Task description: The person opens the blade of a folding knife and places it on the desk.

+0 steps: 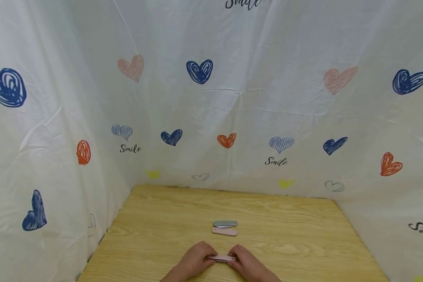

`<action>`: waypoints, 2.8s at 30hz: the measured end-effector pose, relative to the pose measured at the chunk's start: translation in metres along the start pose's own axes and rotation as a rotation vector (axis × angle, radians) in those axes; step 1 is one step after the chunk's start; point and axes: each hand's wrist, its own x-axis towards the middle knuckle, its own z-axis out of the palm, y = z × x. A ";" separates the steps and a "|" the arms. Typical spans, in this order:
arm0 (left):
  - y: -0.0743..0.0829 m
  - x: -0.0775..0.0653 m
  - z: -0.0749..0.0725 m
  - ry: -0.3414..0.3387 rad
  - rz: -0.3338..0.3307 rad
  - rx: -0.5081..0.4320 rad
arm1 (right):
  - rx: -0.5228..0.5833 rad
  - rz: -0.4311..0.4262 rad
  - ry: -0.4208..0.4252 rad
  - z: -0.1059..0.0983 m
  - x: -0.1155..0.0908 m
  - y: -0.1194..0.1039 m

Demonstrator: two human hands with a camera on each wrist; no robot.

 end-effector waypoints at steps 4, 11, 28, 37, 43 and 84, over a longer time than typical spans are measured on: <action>0.000 -0.002 -0.001 0.011 0.020 -0.003 | 0.064 -0.008 0.007 0.000 0.000 0.001; 0.004 0.003 -0.003 0.048 -0.059 -0.119 | 0.210 0.103 0.076 -0.001 0.002 0.000; 0.008 0.014 -0.009 0.165 -0.317 -0.790 | 0.458 0.237 0.180 -0.010 0.004 -0.007; 0.009 0.006 -0.009 0.130 -0.296 -0.823 | 0.572 0.285 0.209 -0.007 0.007 -0.011; 0.009 0.010 -0.013 0.153 -0.291 -0.825 | 0.550 0.280 0.238 -0.011 0.013 -0.013; 0.023 0.011 -0.007 0.122 -0.304 -1.164 | 0.345 0.013 0.050 -0.002 0.017 -0.024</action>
